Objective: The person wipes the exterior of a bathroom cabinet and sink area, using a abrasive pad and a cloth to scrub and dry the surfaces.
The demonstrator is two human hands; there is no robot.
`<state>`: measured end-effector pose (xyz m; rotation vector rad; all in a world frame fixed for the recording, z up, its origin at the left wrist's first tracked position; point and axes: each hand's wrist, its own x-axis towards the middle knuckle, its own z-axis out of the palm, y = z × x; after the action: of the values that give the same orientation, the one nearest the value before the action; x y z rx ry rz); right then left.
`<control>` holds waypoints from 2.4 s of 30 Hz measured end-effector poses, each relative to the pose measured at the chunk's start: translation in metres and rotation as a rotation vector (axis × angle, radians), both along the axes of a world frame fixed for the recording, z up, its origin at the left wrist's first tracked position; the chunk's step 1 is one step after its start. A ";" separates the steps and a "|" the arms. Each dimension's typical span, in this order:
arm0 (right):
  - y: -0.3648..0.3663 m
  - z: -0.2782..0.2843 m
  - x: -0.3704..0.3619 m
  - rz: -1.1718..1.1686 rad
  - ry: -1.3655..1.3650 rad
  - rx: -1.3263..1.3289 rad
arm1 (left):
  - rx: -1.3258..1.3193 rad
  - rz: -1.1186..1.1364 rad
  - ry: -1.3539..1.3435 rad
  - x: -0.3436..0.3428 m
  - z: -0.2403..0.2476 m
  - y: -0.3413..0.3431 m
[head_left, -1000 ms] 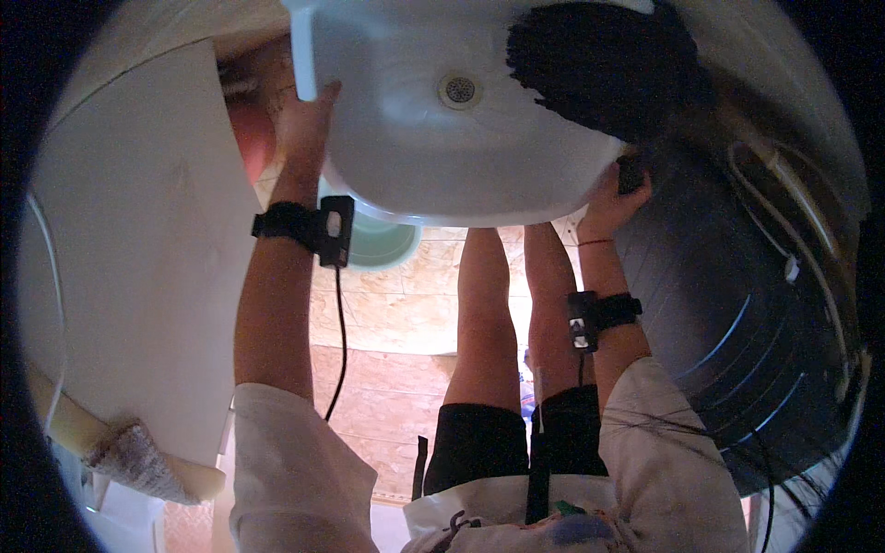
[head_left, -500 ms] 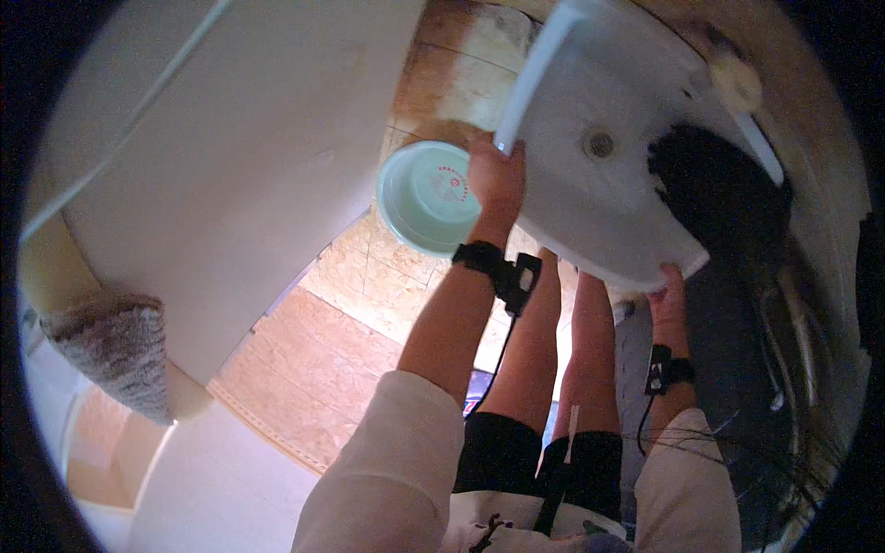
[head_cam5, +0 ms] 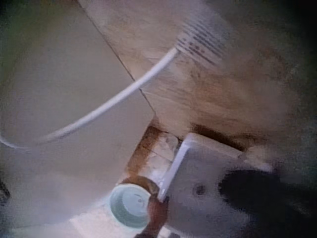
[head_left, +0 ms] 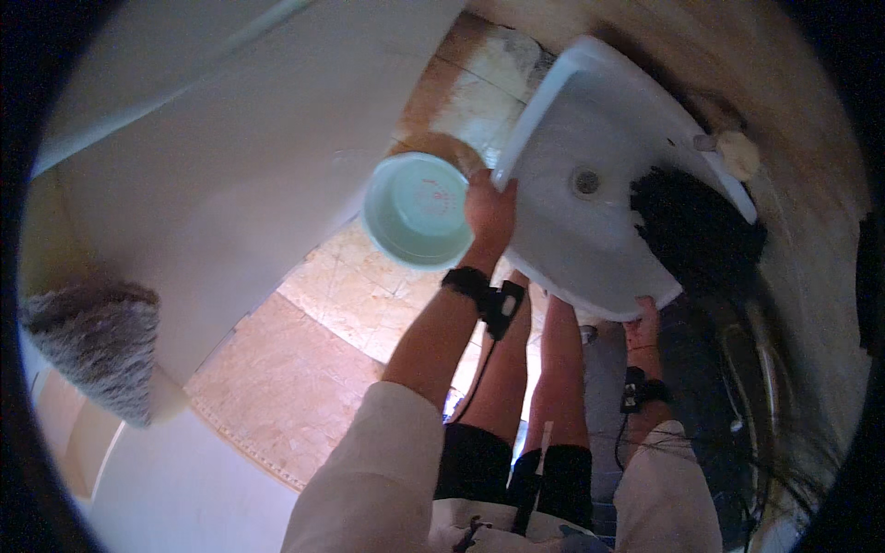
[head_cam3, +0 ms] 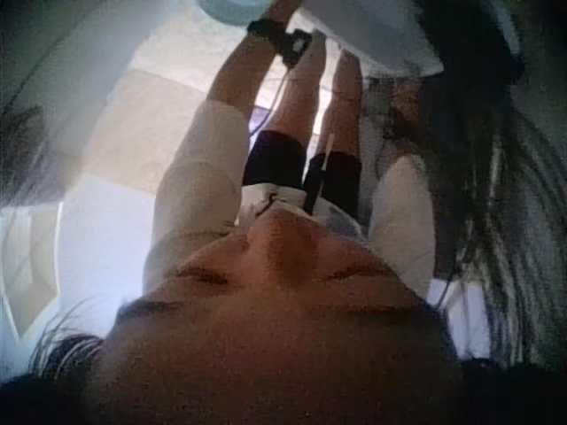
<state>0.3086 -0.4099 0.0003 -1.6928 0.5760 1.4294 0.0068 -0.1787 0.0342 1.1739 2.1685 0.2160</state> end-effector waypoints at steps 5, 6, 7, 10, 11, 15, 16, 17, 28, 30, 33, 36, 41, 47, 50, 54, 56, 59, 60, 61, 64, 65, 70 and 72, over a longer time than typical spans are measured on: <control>0.010 0.006 -0.004 -0.071 -0.107 -0.067 | -0.013 0.011 -0.059 0.002 -0.005 0.007; 0.011 0.008 -0.006 -0.058 -0.107 -0.027 | -0.032 0.006 -0.049 0.000 -0.006 0.009; 0.012 0.009 -0.008 -0.044 -0.104 0.012 | -0.052 0.000 -0.036 -0.001 -0.007 0.010; 0.014 0.011 -0.007 -0.030 -0.144 -0.069 | -0.044 -0.024 -0.042 0.001 -0.008 0.011; 0.013 0.008 -0.002 -0.026 -0.163 -0.094 | -0.055 -0.022 -0.061 0.004 -0.007 0.014; 0.007 0.001 -0.011 -0.085 -0.193 -0.023 | -0.109 -0.117 0.011 0.006 -0.001 0.031; 0.016 0.005 -0.026 -0.128 -0.165 0.014 | -0.087 -0.138 0.021 0.002 0.000 0.039; 0.023 0.011 -0.032 -0.122 -0.176 0.006 | -0.063 -0.157 0.019 0.002 -0.001 0.044; 0.028 0.009 -0.032 -0.097 -0.178 -0.023 | -0.021 -0.100 -0.038 0.002 -0.006 0.043; 0.032 0.012 -0.033 -0.086 -0.149 -0.034 | -0.036 -0.117 0.012 0.002 -0.007 0.042; 0.029 0.015 -0.021 -0.056 -0.103 0.000 | -0.052 -0.106 -0.025 0.007 -0.006 0.043; 0.037 0.031 -0.026 0.010 -0.107 -0.021 | -0.038 -0.098 0.012 0.003 -0.007 0.043; 0.069 0.097 -0.019 0.017 -0.493 -0.240 | 0.041 -0.115 -0.064 -0.007 -0.012 0.030; 0.175 0.156 -0.002 0.977 -1.452 0.363 | 0.150 -0.004 0.021 0.011 -0.006 0.003; 0.253 0.181 -0.008 1.131 -1.433 0.179 | 0.198 0.002 0.055 0.009 0.002 0.004; 0.319 0.189 -0.015 1.292 -1.424 0.244 | 0.145 0.010 0.125 0.017 0.004 0.005; 0.331 0.186 -0.017 1.409 -1.493 0.200 | 0.175 -0.015 0.130 0.016 -0.001 0.004; 0.337 0.185 -0.014 1.586 -1.635 0.256 | 0.177 -0.032 0.121 0.013 -0.004 0.001; 0.338 0.186 -0.013 1.592 -1.571 0.253 | 0.152 -0.024 0.105 0.011 -0.003 0.002; 0.339 0.186 -0.011 1.596 -1.507 0.249 | 0.153 -0.017 0.107 0.011 -0.003 0.001; 0.342 0.186 -0.006 1.739 -1.555 0.249 | 0.249 -0.048 0.187 0.008 -0.004 -0.002; 0.344 0.188 -0.003 1.748 -1.559 0.247 | 0.395 -0.102 0.232 0.012 -0.001 -0.002; 0.350 0.196 0.003 1.951 -1.600 0.335 | 0.620 -0.332 -0.240 0.074 0.027 0.025; 0.350 0.197 0.003 1.964 -1.614 0.291 | 0.502 -0.146 -0.623 0.124 0.018 0.041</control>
<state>0.3112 -0.0604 0.1975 -2.1989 -2.4663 0.2851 0.1305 -0.1373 0.0525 1.3000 1.5084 0.9662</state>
